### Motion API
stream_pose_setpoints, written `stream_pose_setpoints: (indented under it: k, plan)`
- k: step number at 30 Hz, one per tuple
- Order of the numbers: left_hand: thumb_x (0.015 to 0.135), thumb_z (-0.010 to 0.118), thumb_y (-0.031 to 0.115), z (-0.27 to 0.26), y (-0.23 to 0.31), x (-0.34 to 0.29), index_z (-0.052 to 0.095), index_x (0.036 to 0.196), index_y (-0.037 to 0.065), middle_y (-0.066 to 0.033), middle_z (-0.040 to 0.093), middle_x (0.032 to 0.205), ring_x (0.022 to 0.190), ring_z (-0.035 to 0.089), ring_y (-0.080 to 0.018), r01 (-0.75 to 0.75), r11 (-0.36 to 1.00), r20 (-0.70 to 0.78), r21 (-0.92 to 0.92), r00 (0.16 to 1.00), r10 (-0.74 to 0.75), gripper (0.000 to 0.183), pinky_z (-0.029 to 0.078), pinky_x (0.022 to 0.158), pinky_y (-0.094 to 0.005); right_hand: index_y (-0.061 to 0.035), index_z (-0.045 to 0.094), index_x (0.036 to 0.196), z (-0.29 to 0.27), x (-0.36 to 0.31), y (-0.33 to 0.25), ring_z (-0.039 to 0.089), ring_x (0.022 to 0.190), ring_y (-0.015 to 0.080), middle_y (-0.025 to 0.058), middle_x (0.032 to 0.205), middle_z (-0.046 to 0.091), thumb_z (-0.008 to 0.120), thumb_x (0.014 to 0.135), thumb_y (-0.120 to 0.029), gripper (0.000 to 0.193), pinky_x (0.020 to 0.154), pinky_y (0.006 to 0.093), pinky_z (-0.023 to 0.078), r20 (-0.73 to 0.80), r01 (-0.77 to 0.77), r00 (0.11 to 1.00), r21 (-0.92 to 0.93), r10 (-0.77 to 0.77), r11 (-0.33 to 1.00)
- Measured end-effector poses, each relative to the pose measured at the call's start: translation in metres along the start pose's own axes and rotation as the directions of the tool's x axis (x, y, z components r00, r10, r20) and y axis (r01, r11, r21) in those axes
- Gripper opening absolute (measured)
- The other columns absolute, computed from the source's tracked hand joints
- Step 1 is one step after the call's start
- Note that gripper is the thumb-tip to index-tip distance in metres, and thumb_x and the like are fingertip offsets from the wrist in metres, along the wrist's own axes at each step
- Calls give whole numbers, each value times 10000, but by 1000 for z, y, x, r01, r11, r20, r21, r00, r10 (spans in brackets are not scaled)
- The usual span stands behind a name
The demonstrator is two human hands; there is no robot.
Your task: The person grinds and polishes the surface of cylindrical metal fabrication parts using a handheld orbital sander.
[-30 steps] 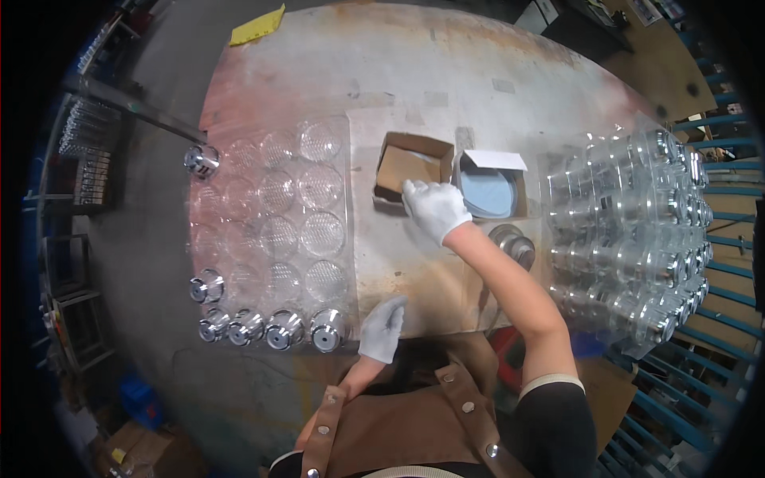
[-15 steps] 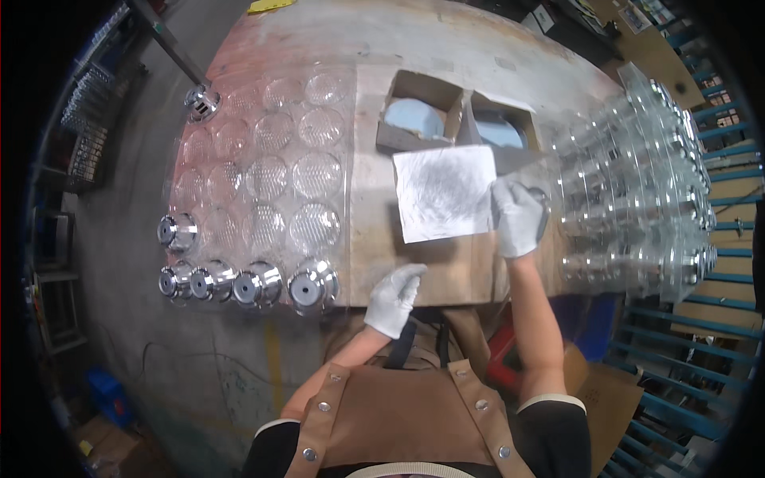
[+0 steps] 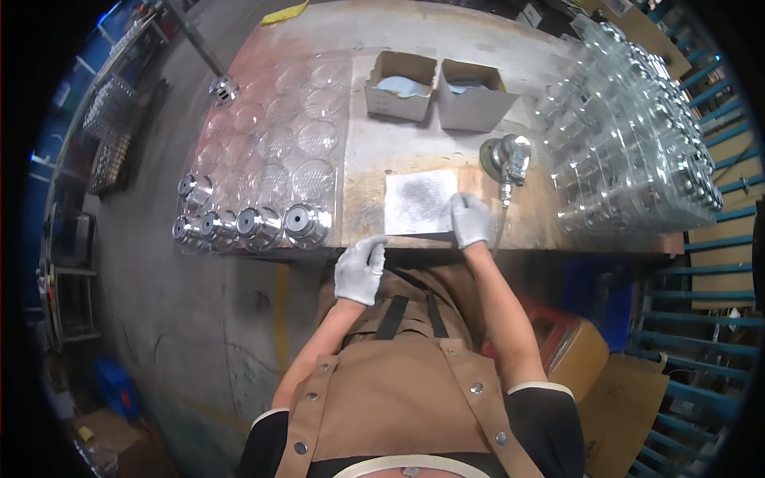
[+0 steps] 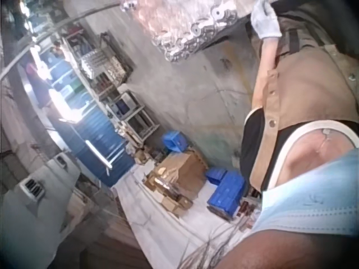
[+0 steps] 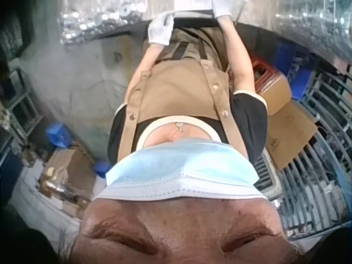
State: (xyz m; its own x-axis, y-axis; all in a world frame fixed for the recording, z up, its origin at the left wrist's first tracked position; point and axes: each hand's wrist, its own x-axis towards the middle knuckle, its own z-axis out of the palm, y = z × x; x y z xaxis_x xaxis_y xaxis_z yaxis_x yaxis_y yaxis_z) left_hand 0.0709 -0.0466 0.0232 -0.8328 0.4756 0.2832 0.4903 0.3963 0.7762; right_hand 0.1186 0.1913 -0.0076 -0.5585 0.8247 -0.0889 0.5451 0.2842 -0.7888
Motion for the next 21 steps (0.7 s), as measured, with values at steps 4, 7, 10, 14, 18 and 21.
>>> stream_pose_setpoints:
  k: [4, 7, 10, 14, 18, 21]
  plan:
    - [856, 621, 169, 5, -4, 6, 669, 945, 102, -94, 669, 986, 922, 631, -286, -133, 979, -14, 155, 991, 137, 121, 497, 809, -383, -127, 676, 863, -3, -11, -5, 649, 811, 369, 186, 836, 667, 504, 868, -340, 274, 741, 444, 507, 138, 253, 968, -516, -212, 818]
    - [846, 625, 169, 13, -4, 15, 664, 970, 95, -98, 655, 1056, 1005, 605, -283, -186, 960, 88, 208, 981, 171, 149, 481, 861, -389, -172, 677, 936, -18, -14, -27, 663, 765, 339, 132, 794, 680, 500, 887, -376, 274, 714, 448, 515, 155, 281, 958, -666, -239, 691]
    - [852, 611, 177, 15, -4, 19, 659, 981, 92, -99, 648, 1063, 1005, 598, -292, -216, 949, 144, 231, 972, 186, 162, 473, 865, -399, -197, 669, 1059, -59, -22, -50, 644, 641, 309, 119, 723, 665, 581, 867, -317, 243, 629, 416, 521, -24, 359, 878, -626, -477, 693]
    - [849, 614, 166, 9, -7, 18, 656, 986, 93, -95, 637, 1065, 998, 594, -297, -228, 951, 121, 209, 971, 206, 160, 466, 862, -401, -187, 678, 1108, -162, -16, -89, 592, 487, 221, 82, 650, 623, 676, 819, -174, 289, 470, 349, 471, -226, 520, 531, -674, -817, 525]
    - [854, 612, 143, 4, -5, 20, 653, 1006, 96, -101, 637, 1061, 989, 597, -296, -239, 957, 54, 163, 971, 233, 164, 468, 857, -407, -128, 646, 1145, -288, 4, -130, 673, 748, 205, 77, 995, 698, 681, 797, -178, 354, 677, 318, 544, -368, 322, 258, -839, -893, 439]
    - [863, 608, 147, 6, 3, 25, 648, 1012, 93, -104, 639, 1060, 984, 601, -298, -227, 967, 37, 114, 974, 224, 164, 467, 857, -407, -126, 571, 1252, -358, 23, -144, 637, 1021, 236, 117, 1181, 633, 686, 799, -285, 495, 860, 358, 518, -429, -69, 448, -891, -784, 449]
